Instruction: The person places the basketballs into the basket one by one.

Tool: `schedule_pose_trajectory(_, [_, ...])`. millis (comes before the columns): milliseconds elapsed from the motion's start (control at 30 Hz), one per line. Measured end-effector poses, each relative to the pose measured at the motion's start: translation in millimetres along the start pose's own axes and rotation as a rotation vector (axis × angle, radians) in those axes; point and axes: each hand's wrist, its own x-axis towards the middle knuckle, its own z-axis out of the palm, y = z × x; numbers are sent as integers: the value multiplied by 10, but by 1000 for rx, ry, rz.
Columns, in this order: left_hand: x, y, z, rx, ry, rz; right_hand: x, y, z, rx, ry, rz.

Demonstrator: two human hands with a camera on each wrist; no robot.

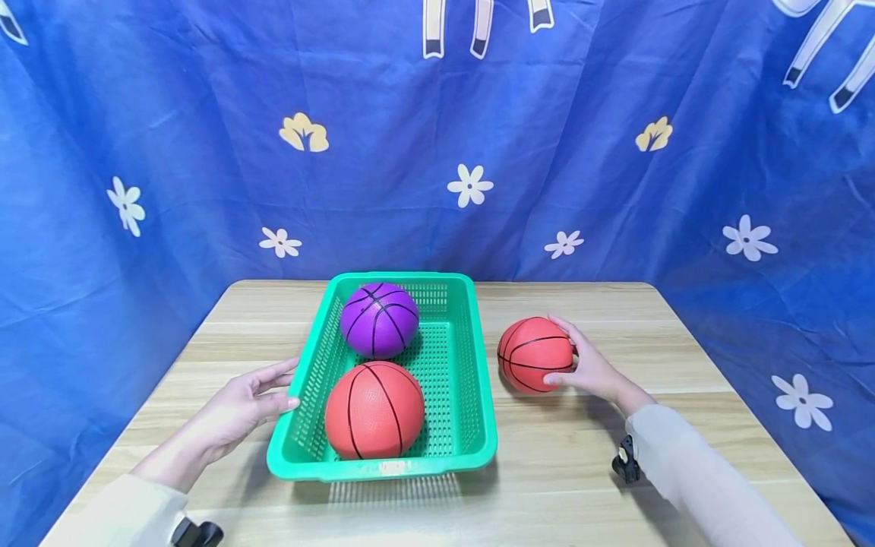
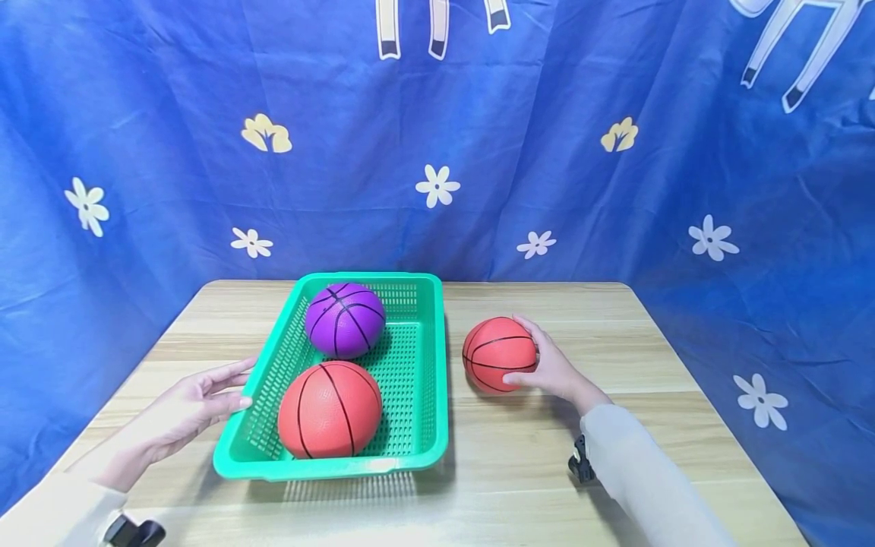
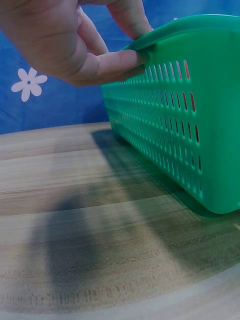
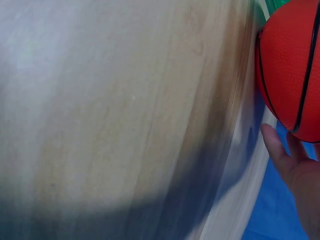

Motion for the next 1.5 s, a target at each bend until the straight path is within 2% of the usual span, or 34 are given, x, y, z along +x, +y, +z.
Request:
schedule_pose_trajectory(333, [2, 8, 6, -2, 0, -3, 19, 4, 12, -39, 72, 41])
schedule_pose_trajectory(600, [8, 19, 9, 16, -1, -11, 26, -75, -68, -63, 93, 82])
schedule_pose_trajectory(867, [0, 19, 6, 0, -9, -10, 123, -239, -181, -50, 96, 33])
schedule_pose_trajectory(1000, [1, 20, 4, 1, -10, -11, 206, -357, -233, -39, 87, -26])
schedule_pose_trajectory(1167, [4, 20, 2, 4, -9, -11, 335, -531, -276, -60, 73, -60])
schedule_pose_trajectory(1267, [6, 19, 1, 7, -12, -12, 410, -641, -270, -62, 59, -72])
schedule_pose_trajectory(1333, [8, 17, 1, 9, -11, -12, 433, -794, -236, -60, 45, -86])
schedule_pose_trajectory(1500, [14, 3, -4, 13, -5, -8, 548, -945, -138, -52, 9, -111])
